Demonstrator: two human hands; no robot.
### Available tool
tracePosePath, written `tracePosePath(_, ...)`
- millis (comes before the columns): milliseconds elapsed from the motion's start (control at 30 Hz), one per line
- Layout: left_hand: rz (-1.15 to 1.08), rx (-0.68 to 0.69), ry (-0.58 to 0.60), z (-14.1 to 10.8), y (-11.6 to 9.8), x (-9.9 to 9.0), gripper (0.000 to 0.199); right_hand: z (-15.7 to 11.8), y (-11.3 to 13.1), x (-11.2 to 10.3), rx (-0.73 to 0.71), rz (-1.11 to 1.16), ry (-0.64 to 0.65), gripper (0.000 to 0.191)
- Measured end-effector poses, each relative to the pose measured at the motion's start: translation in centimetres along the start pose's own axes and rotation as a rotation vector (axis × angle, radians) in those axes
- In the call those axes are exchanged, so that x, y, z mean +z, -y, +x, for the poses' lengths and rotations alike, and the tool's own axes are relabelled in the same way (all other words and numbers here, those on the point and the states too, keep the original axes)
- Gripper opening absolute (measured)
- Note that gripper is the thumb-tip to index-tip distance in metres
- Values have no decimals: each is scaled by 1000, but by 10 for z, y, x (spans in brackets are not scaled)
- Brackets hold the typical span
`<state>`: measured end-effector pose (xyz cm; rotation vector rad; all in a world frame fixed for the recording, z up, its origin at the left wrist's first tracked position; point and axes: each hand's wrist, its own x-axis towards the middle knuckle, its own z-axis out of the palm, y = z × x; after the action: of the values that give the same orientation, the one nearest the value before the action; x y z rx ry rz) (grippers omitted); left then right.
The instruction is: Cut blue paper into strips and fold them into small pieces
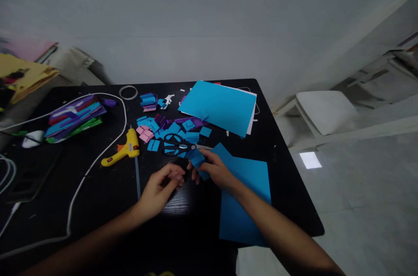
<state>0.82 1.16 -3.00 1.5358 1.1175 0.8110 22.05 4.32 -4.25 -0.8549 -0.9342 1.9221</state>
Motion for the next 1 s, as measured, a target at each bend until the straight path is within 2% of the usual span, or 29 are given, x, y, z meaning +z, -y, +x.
tracePosePath(133,300,212,-18,16,-9,-12,23,6,-2,-4,-10,134,36,32)
tracePosePath(200,463,291,-94,28,-11,-21,26,10,-3,-2,39,196,33,33)
tracePosePath(267,639,293,-112,40,-12,-30,30,13,-4,1,75,235,-18,37)
tracePosePath(333,800,245,-81,50,-13,-38,33,15,-5,4,84,250,-70,36)
tracePosePath(467,999,163,14,64,-17,-47,31,14,-4,6,137,267,-65,36)
tracePosePath(600,1104,175,93,76,-18,-50,27,11,1,4,157,285,-47,36)
tracePosePath(767,1173,228,212,81,-16,-48,16,9,2,0,110,294,9,35)
tracePosePath(900,1102,261,153,70,-15,-53,16,9,4,-5,50,275,68,44)
tracePosePath(1000,1000,186,52,59,-19,-65,21,8,6,-8,24,226,68,48)
